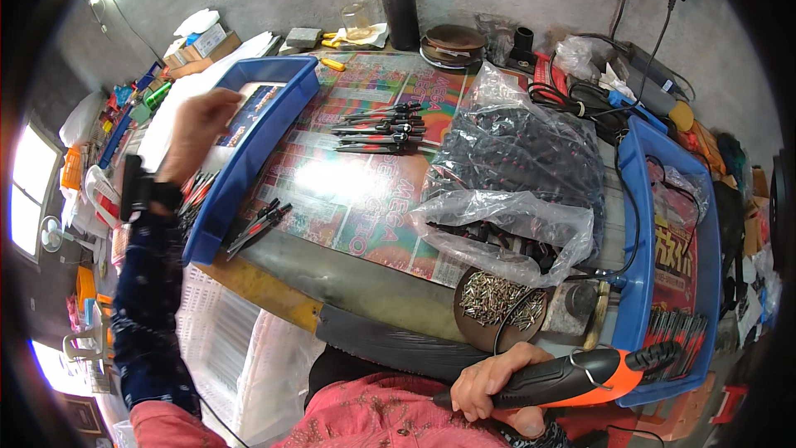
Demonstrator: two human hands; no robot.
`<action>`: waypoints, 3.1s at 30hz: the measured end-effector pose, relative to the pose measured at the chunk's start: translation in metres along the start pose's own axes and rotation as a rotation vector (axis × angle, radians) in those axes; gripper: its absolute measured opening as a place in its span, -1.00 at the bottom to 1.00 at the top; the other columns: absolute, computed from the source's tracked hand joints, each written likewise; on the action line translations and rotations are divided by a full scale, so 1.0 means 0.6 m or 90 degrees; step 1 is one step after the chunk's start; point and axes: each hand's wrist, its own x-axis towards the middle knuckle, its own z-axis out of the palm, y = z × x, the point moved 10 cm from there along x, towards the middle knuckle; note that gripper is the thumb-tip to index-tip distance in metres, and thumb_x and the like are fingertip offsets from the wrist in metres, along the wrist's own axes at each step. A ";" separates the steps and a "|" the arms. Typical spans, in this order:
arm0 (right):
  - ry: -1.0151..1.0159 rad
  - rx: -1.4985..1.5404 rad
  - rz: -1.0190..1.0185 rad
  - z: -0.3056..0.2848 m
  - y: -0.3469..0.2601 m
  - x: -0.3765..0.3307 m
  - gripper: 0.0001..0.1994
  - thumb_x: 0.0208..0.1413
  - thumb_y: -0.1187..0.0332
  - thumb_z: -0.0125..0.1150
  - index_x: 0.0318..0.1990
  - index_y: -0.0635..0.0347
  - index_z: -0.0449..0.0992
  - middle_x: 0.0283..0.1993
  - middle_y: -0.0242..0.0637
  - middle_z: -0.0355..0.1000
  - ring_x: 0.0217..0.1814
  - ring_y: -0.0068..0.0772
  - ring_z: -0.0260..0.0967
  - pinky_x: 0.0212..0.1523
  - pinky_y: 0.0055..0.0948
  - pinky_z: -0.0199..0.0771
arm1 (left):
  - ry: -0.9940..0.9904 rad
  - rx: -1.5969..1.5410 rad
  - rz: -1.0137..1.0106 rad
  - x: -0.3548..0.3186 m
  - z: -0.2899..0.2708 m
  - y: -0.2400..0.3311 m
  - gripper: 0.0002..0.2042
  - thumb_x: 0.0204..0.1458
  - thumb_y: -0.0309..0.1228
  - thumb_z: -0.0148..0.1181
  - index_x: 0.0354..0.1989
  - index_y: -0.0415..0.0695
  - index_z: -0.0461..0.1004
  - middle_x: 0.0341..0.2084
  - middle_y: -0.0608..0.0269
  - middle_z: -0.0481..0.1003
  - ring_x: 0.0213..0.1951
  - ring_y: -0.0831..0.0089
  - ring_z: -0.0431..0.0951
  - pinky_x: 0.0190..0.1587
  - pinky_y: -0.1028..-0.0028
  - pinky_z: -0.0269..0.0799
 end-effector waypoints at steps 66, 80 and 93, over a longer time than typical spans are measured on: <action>0.064 -0.263 -0.088 0.061 0.018 0.048 -0.41 -0.18 -0.11 0.36 -0.32 0.20 0.22 -0.64 -0.32 0.29 -0.68 -0.39 0.30 -0.52 -0.36 0.41 | 0.029 -0.056 0.289 -0.231 0.214 0.193 -0.79 -0.08 -0.56 0.14 -0.21 -0.15 0.43 -0.13 0.13 0.44 0.00 0.17 0.39 0.12 0.14 0.15; -0.032 -0.326 -0.128 0.121 0.026 0.068 -0.37 -0.24 -0.12 0.40 -0.28 0.21 0.23 -0.62 -0.33 0.28 -0.65 -0.41 0.29 -0.49 -0.38 0.39 | -0.173 -0.550 -0.118 -0.367 0.167 0.179 -0.80 0.00 -0.60 0.17 -0.20 -0.21 0.36 -0.55 0.32 0.45 -0.61 0.66 0.44 -0.61 0.66 0.32; -0.087 -0.365 -0.125 0.173 0.062 0.077 -0.29 -0.36 -0.20 0.41 -0.26 0.20 0.25 -0.61 -0.34 0.30 -0.64 -0.40 0.30 -0.50 -0.37 0.37 | -0.283 -0.957 -0.507 -0.517 0.240 0.170 -0.84 0.13 -0.47 0.01 -0.17 -0.28 0.31 -0.44 0.23 0.49 -0.58 0.67 0.41 -0.62 0.71 0.28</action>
